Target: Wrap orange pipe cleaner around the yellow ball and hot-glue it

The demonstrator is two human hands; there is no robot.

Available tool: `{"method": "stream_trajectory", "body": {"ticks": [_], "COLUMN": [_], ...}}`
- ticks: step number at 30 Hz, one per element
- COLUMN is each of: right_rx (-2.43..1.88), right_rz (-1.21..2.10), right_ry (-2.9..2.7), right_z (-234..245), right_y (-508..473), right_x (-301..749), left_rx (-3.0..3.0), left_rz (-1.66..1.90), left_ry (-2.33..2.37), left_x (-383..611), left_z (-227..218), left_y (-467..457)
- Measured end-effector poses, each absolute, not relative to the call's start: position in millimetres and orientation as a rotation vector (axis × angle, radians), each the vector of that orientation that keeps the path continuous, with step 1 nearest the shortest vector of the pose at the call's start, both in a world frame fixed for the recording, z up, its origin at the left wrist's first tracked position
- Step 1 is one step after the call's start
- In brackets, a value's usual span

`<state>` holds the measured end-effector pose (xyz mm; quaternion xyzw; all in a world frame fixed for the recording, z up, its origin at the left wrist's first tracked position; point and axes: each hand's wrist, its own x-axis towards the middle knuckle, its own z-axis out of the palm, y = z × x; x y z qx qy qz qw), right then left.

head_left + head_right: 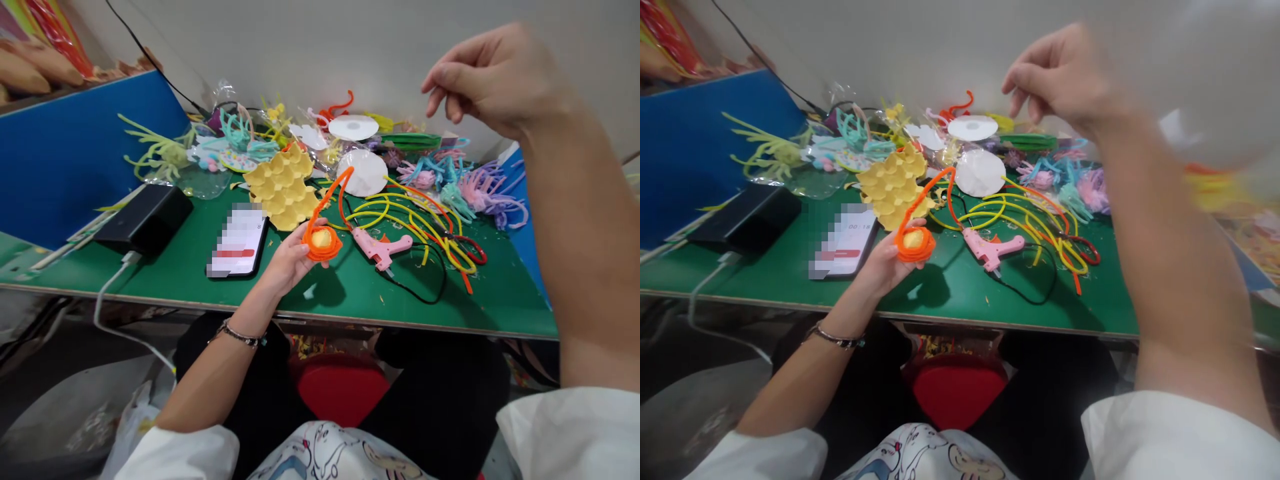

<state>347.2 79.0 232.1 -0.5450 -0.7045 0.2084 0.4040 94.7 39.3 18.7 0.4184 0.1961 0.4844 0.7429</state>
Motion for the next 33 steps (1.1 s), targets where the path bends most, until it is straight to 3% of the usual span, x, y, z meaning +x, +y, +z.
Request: {"method": "stream_trajectory", "body": {"ticks": [6, 17, 22, 26, 33], "right_rx": [-1.474, -1.411, -1.577, -1.586, -1.648], "right_rz": [0.581, 0.979, 0.429, 0.265, 0.111], "right_ry": [-1.891, -1.912, -2.105, -2.424, -2.303], "right_z": [188.5, 121.4, 68.6, 31.0, 32.6], "right_y": [33.5, 28.6, 17.2, 12.4, 2.7], "right_x": [357.6, 360.9, 375.2, 385.9, 409.4], "left_rx": [0.986, 0.959, 0.919, 0.965, 0.899], "left_rz": [1.113, 1.204, 1.245, 1.176, 1.089], "left_ry": [0.45, 0.39, 0.396, 0.368, 0.392], "left_x": [88.7, 82.6, 68.0, 67.4, 91.2], "left_z": [29.9, 30.6, 33.6, 29.0, 14.9], "left_y": [41.0, 40.1, 44.1, 43.6, 37.9]}}
